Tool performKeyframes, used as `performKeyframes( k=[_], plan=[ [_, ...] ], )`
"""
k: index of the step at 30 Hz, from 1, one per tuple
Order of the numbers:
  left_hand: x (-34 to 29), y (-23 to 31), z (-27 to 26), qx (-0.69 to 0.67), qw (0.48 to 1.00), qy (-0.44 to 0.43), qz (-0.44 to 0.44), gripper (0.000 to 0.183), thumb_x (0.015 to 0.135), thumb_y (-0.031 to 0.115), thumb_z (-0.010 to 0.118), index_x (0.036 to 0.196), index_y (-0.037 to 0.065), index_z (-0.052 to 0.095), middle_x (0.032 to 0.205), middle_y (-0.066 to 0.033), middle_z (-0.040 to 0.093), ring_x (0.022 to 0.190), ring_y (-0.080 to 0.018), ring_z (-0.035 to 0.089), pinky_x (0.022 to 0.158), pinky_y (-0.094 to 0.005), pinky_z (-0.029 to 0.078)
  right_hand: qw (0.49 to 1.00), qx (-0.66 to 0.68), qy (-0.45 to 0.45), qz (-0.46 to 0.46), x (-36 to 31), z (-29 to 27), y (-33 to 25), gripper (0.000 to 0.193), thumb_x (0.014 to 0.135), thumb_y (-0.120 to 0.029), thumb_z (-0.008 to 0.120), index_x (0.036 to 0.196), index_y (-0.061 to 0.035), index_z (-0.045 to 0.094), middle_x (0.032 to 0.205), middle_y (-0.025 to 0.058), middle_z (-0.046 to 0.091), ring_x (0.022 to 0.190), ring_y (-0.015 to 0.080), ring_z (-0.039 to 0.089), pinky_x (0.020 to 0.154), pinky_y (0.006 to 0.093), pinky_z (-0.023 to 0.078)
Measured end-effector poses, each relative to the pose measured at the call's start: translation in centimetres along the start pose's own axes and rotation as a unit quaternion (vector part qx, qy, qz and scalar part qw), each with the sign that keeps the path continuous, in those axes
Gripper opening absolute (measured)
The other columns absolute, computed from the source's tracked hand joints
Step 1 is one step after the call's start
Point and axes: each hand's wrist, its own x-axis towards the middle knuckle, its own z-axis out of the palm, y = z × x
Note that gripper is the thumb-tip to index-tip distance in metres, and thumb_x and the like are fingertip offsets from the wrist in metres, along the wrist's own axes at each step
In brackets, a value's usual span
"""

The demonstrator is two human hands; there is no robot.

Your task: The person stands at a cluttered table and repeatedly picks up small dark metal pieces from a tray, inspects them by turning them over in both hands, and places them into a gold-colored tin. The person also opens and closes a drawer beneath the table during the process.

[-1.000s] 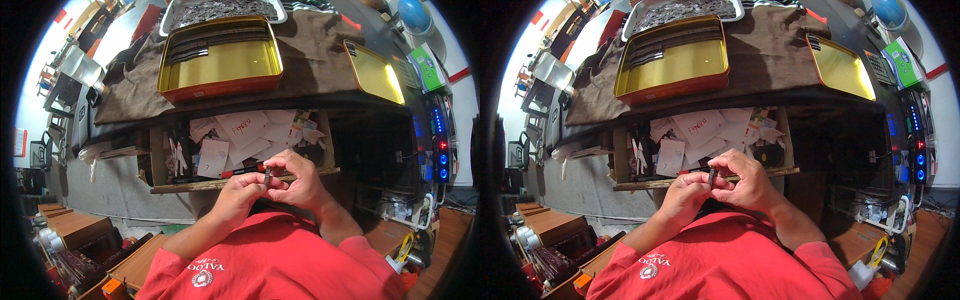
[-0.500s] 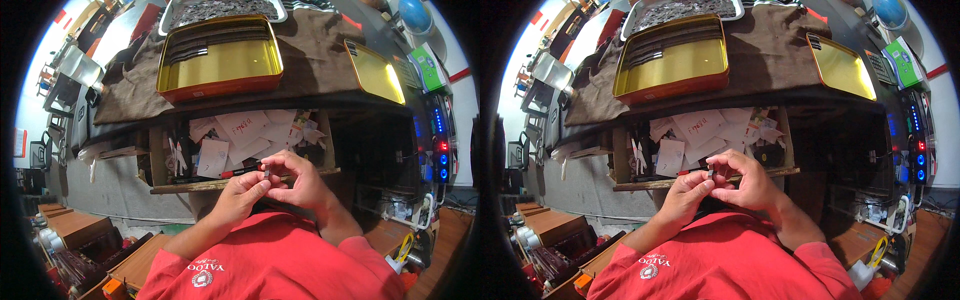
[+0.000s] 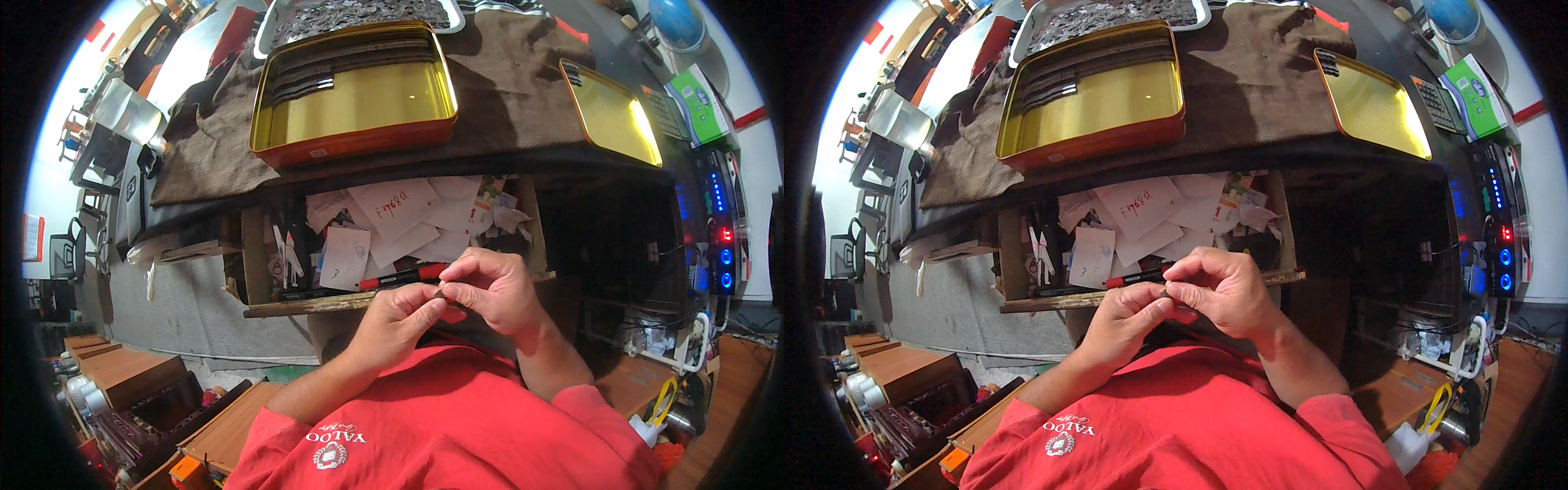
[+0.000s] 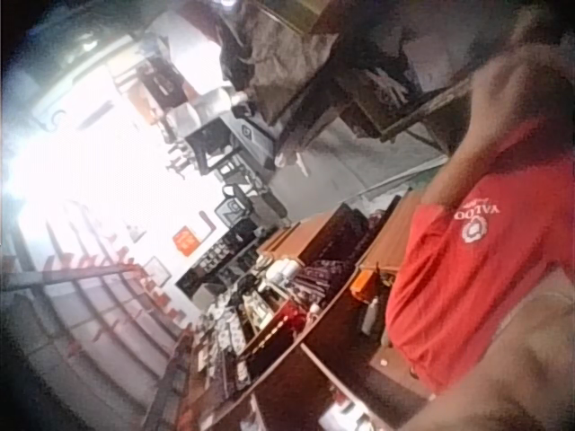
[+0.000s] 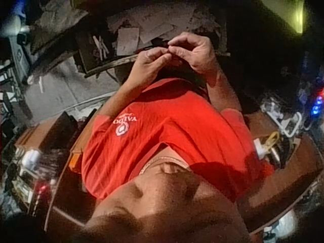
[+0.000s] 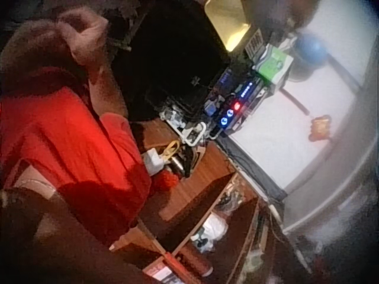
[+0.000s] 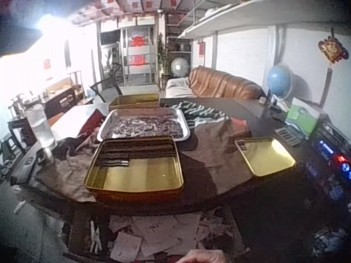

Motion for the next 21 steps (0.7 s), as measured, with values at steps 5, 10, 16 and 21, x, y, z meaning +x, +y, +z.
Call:
performKeyframes(
  k=[5, 10, 16, 21],
  plan=[
    [-0.2, 0.0, -0.3, 0.162, 0.986, 0.027, 0.021, 0.022, 0.107, 0.013, 0.056, 0.115, -0.004, 0.067, 0.100, -0.0091, 0.074, 0.094, -0.0115, 0.067, 0.088, -0.0273, 0.054, 0.999, -0.005, 0.031, 0.007, 0.0, 0.4, -0.4, 0.013, 0.094, -0.004, 0.074, 0.105, 0.0026, 0.072, 0.094, 0.0062, 0.073, 0.084, 0.0092, 0.069, 0.075, 0.0239, 0.056],
    [-0.2, -0.2, -0.2, -0.061, 0.998, 0.004, 0.002, 0.022, 0.107, 0.019, 0.057, 0.112, 0.000, 0.067, 0.098, -0.0111, 0.075, 0.088, -0.0175, 0.071, 0.084, -0.0303, 0.055, 0.997, 0.025, 0.047, 0.056, -0.2, 0.3, -0.9, 0.013, 0.097, -0.006, 0.072, 0.107, 0.0019, 0.070, 0.091, 0.0062, 0.074, 0.083, 0.0083, 0.068, 0.072, 0.0239, 0.056],
    [-0.2, -0.2, -0.4, -0.094, 0.996, 0.003, 0.014, 0.020, 0.106, 0.021, 0.058, 0.110, 0.003, 0.065, 0.097, -0.0126, 0.075, 0.087, -0.0188, 0.070, 0.082, -0.0305, 0.054, 0.998, 0.049, 0.029, 0.030, -0.1, 0.5, -0.6, 0.011, 0.099, -0.009, 0.069, 0.099, 0.0016, 0.066, 0.090, 0.0068, 0.074, 0.078, 0.0083, 0.068, 0.070, 0.0246, 0.057],
    [-0.2, -0.2, -0.5, -0.098, 0.995, 0.004, 0.017, 0.021, 0.106, 0.024, 0.059, 0.109, 0.004, 0.065, 0.096, -0.0127, 0.075, 0.086, -0.0189, 0.070, 0.081, -0.0311, 0.053, 0.999, 0.001, 0.037, 0.032, -0.3, 0.7, -1.2, 0.011, 0.102, -0.008, 0.065, 0.097, 0.0021, 0.066, 0.088, 0.0051, 0.072, 0.077, 0.0084, 0.067, 0.071, 0.0249, 0.056]
  ],
)
